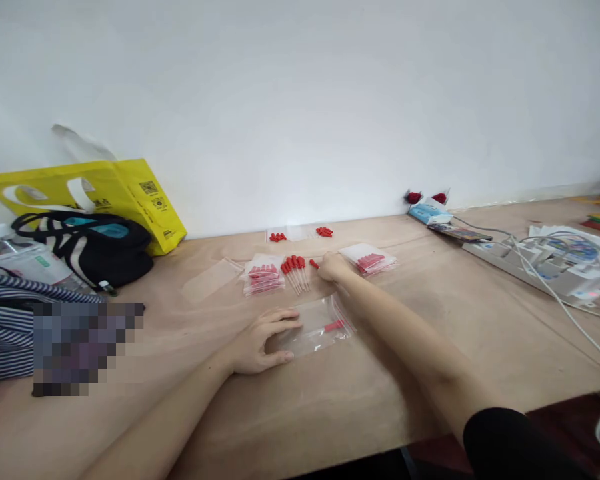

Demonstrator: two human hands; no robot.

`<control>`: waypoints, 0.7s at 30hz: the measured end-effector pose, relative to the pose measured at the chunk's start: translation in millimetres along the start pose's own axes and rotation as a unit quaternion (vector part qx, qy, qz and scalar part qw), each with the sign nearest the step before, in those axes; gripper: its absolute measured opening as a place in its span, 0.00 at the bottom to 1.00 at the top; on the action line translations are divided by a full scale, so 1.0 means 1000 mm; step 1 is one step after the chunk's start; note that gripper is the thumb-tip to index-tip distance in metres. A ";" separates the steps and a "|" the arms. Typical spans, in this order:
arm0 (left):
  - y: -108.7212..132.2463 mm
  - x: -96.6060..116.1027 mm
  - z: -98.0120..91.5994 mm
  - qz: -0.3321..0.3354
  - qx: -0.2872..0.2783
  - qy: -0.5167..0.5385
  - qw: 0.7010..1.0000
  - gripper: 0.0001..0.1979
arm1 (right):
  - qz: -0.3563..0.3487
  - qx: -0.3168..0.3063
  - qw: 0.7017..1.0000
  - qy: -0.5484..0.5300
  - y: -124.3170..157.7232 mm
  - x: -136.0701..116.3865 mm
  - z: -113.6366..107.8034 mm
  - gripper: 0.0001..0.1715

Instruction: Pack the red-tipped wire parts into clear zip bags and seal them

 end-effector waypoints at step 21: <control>-0.001 -0.003 0.002 -0.014 -0.015 -0.013 1.000 0.25 | -0.062 0.062 0.827 -0.556 0.104 0.059 -0.002 0.25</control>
Point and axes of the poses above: each hand's wrist, its own y-axis away from the middle knuckle, its own z-axis out of the palm, x = y × z, the point moved 7 cm from there along -y, towards the middle knuckle, and after that the axes turned 2 degrees about -z, right-handed, at the moved point
